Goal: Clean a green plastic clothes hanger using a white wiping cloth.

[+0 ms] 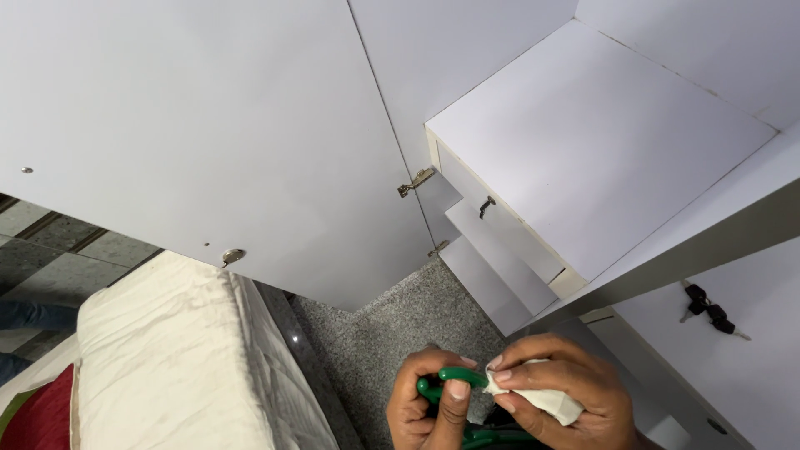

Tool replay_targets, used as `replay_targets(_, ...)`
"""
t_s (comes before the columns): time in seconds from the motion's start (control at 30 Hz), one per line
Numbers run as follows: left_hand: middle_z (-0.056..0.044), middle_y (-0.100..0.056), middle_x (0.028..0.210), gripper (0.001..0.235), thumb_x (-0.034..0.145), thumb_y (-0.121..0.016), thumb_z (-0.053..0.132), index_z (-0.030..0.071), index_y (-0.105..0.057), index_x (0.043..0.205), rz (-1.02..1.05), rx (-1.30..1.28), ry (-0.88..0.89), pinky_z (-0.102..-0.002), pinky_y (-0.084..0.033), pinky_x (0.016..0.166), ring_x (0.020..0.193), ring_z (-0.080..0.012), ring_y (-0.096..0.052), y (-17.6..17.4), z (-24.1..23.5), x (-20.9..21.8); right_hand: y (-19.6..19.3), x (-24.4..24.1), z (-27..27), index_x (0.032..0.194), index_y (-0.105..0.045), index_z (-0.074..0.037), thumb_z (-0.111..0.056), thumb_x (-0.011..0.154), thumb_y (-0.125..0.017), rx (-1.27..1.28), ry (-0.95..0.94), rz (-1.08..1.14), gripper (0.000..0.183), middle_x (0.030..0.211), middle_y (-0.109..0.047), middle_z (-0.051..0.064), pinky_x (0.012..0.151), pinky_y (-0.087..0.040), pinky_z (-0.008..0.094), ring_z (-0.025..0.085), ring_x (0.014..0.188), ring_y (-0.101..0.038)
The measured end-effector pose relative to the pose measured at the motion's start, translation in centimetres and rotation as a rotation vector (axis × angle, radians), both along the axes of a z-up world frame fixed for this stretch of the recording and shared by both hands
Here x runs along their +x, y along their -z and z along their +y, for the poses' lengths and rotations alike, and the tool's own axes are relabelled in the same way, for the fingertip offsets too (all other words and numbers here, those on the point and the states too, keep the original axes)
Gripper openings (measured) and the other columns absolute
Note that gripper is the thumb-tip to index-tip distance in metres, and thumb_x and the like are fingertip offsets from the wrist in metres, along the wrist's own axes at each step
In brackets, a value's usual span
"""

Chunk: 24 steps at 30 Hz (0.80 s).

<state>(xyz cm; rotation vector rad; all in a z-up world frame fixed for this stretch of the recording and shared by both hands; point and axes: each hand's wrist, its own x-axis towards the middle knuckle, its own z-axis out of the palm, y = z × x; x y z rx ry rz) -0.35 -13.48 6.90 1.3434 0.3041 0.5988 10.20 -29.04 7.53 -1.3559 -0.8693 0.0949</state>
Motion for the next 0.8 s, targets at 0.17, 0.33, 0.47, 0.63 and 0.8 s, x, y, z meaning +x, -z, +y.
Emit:
replay_targets(0.17,-0.013,-0.072,0.095,0.021,0.096,-0.074,0.016,-0.002,-0.066,0.102,-0.002,-0.106,-0.015,-0.029,-0.049,0.080,0.084,-0.0138,-0.063,0.3,0.0,-0.3,-1.1,0.3,0.2,0.106,-0.077,-0.004,-0.004,0.082,-0.086,-0.037,-0.051,-0.020,0.026,0.109,-0.076,0.015,0.083,-0.065,0.033,0.022,0.101,-0.079)
replay_targets(0.33,-0.013,-0.073,0.096,0.022,0.095,-0.075,0.017,-0.002,-0.066,0.101,0.001,-0.137,-0.026,-0.030,-0.051,0.082,0.087,-0.0143,-0.066,0.9,-0.1,-0.3,0.2,0.5,-0.1,0.106,-0.076,-0.004,-0.004,0.082,-0.085,-0.050,-0.095,-0.023,0.025,0.109,-0.076,0.015,0.083,-0.064,0.034,0.022,0.102,-0.078)
replay_targets(0.47,-0.011,-0.073,0.093,0.023,0.094,-0.076,0.018,-0.001,-0.066,0.100,-0.012,-0.110,-0.044,-0.028,-0.049,0.077,0.081,-0.0114,-0.063,2.2,0.1,0.0,0.7,0.4,0.5,0.104,-0.077,-0.005,-0.004,0.082,-0.086,-0.042,-0.058,-0.017,0.024,0.108,-0.075,0.014,0.083,-0.064,0.034,0.022,0.101,-0.079)
replay_targets(0.63,-0.010,-0.071,0.083,0.022,0.092,-0.077,0.017,-0.002,-0.068,0.097,0.050,-0.147,-0.076,-0.026,-0.044,0.064,0.068,-0.0081,-0.056,2.2,0.5,0.3,1.0,0.2,0.8,0.103,-0.078,-0.004,-0.004,0.082,-0.086,-0.060,-0.031,0.051,0.023,0.108,-0.072,0.016,0.084,-0.065,0.036,0.024,0.102,-0.079)
replay_targets(0.8,-0.010,-0.073,0.087,0.021,0.091,-0.076,0.017,0.000,-0.066,0.096,0.043,-0.125,-0.142,-0.026,-0.046,0.064,0.067,-0.0087,-0.057,2.0,0.8,0.5,1.5,0.2,0.6,0.102,-0.078,-0.005,-0.003,0.080,-0.086,-0.064,0.005,0.075,0.024,0.107,-0.073,0.015,0.082,-0.065,0.036,0.023,0.100,-0.080)
